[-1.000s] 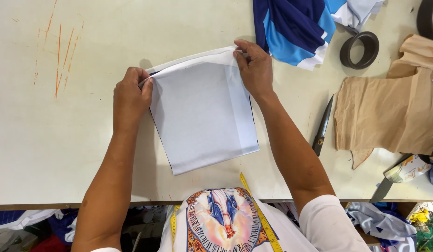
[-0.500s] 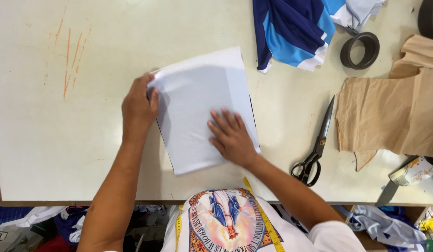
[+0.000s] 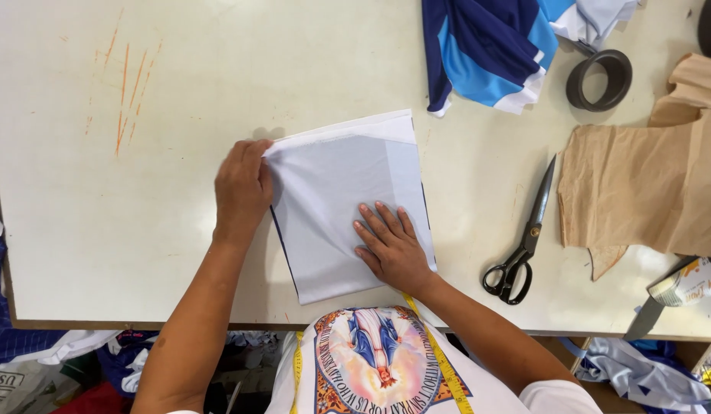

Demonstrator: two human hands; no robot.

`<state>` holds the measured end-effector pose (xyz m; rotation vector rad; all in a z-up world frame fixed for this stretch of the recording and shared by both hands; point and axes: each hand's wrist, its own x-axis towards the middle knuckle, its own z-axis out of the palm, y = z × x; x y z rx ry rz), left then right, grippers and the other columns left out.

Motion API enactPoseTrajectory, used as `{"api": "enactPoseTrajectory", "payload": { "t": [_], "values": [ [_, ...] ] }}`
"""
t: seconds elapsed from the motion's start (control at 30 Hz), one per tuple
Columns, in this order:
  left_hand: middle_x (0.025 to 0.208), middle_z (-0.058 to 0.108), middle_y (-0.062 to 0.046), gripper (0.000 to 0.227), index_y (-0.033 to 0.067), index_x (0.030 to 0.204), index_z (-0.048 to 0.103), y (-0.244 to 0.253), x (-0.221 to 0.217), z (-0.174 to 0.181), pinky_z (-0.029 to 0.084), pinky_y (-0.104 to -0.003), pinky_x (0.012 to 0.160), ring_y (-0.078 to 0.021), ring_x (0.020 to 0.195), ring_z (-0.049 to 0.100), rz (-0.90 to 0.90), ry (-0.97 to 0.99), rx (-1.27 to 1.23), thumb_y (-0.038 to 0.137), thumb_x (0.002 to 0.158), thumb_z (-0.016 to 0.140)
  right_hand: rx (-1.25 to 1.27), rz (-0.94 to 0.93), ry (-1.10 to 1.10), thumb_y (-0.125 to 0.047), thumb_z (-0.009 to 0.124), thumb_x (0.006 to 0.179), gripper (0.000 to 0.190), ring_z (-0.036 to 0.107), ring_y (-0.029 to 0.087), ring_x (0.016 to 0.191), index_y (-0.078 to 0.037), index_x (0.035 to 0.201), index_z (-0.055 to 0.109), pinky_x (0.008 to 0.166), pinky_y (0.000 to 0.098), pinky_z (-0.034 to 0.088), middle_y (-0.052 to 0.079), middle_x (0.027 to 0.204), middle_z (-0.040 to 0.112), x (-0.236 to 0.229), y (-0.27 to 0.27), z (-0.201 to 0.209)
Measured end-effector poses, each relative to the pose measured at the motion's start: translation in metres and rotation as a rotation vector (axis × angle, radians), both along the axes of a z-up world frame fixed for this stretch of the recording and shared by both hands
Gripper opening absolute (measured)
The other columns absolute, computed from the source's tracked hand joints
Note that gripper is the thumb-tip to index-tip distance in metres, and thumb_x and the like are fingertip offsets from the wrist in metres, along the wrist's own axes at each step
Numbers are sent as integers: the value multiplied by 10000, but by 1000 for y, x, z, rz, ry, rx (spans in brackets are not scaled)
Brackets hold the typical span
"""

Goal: The person uses shears to cut a blue and light blue striped fabric on a white table, then folds the cut pieces and aligns them with a white fabric piece. The person handles the fabric and shears throughout the clip.

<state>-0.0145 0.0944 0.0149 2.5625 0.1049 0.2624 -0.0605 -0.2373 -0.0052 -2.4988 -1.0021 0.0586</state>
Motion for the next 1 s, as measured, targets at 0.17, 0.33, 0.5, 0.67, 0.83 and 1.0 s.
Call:
{"api": "enactPoseTrajectory", "payload": {
  "t": [0.17,0.33,0.5,0.67,0.83,1.0],
  "values": [
    [1329,525,-139,548,103,1485,544,-14,-6,11,424,-496,994,-368,1272,477,38,-68,242,30,969,714,80,-56,-17,-397,643,1044,531,375,256,1575,-300,1559,556,1312,481,172,-12,1684,462,-2,-12,2],
    [1401,629,-138,342,134,1322,722,-103,-6,-10,367,-506,1080,-375,1328,549,-230,-277,181,178,1000,613,214,-206,-18,-246,702,1006,314,632,314,1343,-243,1317,750,1135,496,427,2,1395,714,-42,-62,22],
    [1478,601,-153,343,132,1356,702,-155,1,-23,292,-569,1153,-402,1415,504,-270,-257,185,272,1049,640,192,-248,-55,-277,696,995,297,652,321,1332,-233,1280,769,1125,494,433,11,1346,750,-83,-110,17],
    [1620,495,-177,499,127,1541,608,-158,0,-32,203,-614,1216,-449,1520,389,-296,-184,347,342,1090,607,61,-295,8,-308,624,1042,478,439,363,1527,-245,1516,616,1255,515,281,19,1622,550,-113,-143,7],
    [1672,439,-196,528,66,1582,544,-181,-3,-18,129,-608,1252,-462,1563,315,-338,-158,323,311,1115,541,66,-318,-18,-371,556,1078,523,369,353,1565,-257,1588,525,1283,529,217,9,1672,479,-116,-140,2],
    [1680,436,-179,520,52,1560,569,-182,10,-37,162,-579,1280,-424,1575,323,-349,-135,298,291,1098,587,104,-307,-78,-358,554,1079,508,429,337,1539,-212,1566,552,1270,520,241,24,1631,535,-113,-141,3]
  ]
}}
